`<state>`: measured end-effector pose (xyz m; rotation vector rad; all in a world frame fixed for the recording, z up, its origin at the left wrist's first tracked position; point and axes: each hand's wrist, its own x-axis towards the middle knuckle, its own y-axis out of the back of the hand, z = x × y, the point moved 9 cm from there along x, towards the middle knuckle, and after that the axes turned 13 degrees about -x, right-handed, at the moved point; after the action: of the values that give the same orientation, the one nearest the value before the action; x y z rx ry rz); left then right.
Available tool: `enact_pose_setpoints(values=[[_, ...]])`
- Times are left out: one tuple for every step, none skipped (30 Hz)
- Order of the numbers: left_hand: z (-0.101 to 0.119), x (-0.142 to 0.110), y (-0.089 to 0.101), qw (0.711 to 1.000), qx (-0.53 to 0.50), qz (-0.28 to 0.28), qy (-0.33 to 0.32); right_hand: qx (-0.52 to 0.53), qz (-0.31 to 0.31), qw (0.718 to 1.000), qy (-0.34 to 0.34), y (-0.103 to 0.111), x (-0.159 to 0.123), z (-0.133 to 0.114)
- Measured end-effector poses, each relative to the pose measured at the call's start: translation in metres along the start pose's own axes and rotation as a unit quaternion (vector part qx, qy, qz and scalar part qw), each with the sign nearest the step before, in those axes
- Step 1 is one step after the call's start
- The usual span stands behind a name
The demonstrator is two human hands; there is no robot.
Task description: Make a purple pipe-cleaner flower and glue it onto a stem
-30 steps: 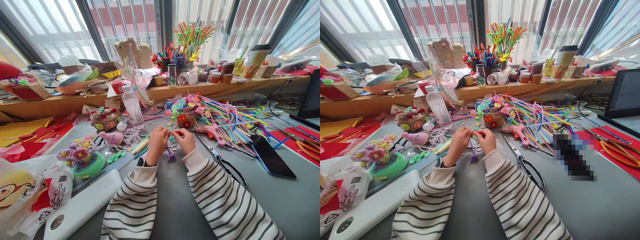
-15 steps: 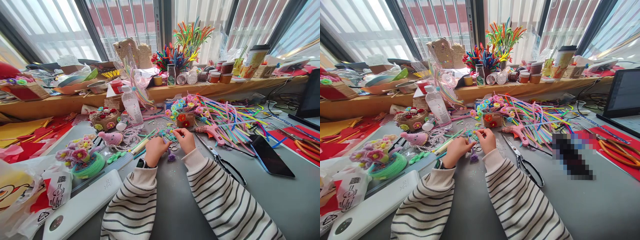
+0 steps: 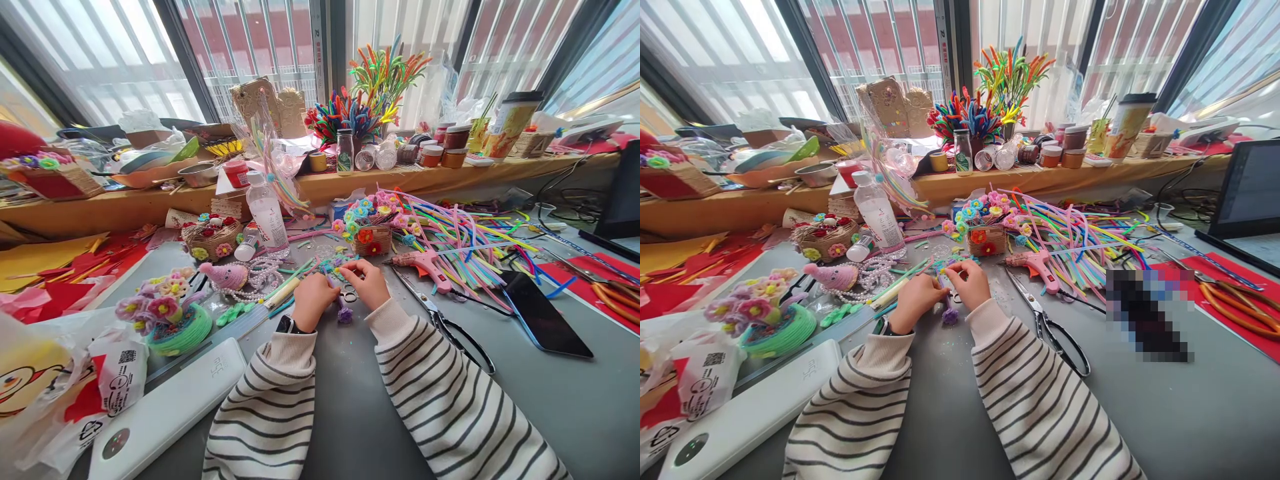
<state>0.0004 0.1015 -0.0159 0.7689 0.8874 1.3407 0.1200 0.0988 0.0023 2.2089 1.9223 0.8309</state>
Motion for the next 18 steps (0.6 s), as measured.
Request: enact_pose_setpoints(values=[[0.0, 0.0, 0.001, 1.0, -0.003, 0.004, 0.001, 0.012, -0.024, 1.0, 0.012, -0.004, -0.001, -0.004], [0.0, 0.0, 0.003, 1.0, -0.007, 0.009, 0.002, 0.025, -0.048, 0.998, 0.024, -0.008, -0.002, -0.008], [0.0, -0.001, 0.005, 1.0, -0.012, 0.016, 0.001, 0.039, -0.068, 0.996, 0.035, -0.011, -0.004, -0.013], [0.0, -0.001, 0.008, 1.0, -0.02, 0.023, -0.001, 0.05, -0.081, 0.995, 0.044, -0.012, -0.005, -0.017], [0.001, -0.002, 0.011, 0.999, -0.03, 0.031, -0.006, 0.059, -0.085, 0.993, 0.05, -0.011, -0.006, -0.021], [0.002, -0.003, 0.015, 0.998, -0.045, 0.041, -0.014, 0.066, -0.084, 0.993, 0.055, -0.01, -0.007, -0.023], [0.003, -0.003, 0.019, 0.996, -0.064, 0.056, -0.022, 0.072, -0.08, 0.993, 0.056, -0.008, -0.007, -0.025], [0.003, -0.005, 0.025, 0.993, -0.089, 0.075, -0.029, 0.08, -0.076, 0.992, 0.054, -0.006, -0.007, -0.025], [0.003, -0.006, 0.031, 0.987, -0.12, 0.099, -0.036, 0.091, -0.07, 0.992, 0.049, -0.005, -0.007, -0.024], [0.003, -0.007, 0.037, 0.979, -0.158, 0.123, -0.042, 0.105, -0.062, 0.992, 0.043, -0.003, -0.006, -0.021], [0.002, -0.009, 0.043, 0.966, -0.205, 0.148, -0.051, 0.123, -0.051, 0.991, 0.034, -0.001, -0.005, -0.018], [0.0, -0.01, 0.048, 0.949, -0.259, 0.17, -0.057, 0.143, -0.038, 0.989, 0.023, 0.001, -0.004, -0.015], [-0.003, -0.011, 0.052, 0.927, -0.32, 0.188, -0.059, 0.164, -0.027, 0.986, 0.013, 0.003, -0.003, -0.011], [-0.007, -0.011, 0.054, 0.899, -0.384, 0.2, -0.057, 0.182, -0.02, 0.983, 0.003, 0.004, -0.003, -0.009], [-0.012, -0.01, 0.055, 0.869, -0.448, 0.206, -0.05, 0.196, -0.017, 0.98, -0.002, 0.005, -0.003, -0.008], [-0.017, -0.009, 0.053, 0.837, -0.506, 0.207, -0.038, 0.206, -0.02, 0.978, 0.0, 0.005, -0.003, -0.009], [-0.021, -0.007, 0.051, 0.806, -0.554, 0.204, -0.025, 0.213, -0.026, 0.977, 0.008, 0.005, -0.003, -0.012], [-0.024, -0.005, 0.048, 0.78, -0.594, 0.199, -0.013, 0.218, -0.032, 0.975, 0.02, 0.005, -0.004, -0.016]])
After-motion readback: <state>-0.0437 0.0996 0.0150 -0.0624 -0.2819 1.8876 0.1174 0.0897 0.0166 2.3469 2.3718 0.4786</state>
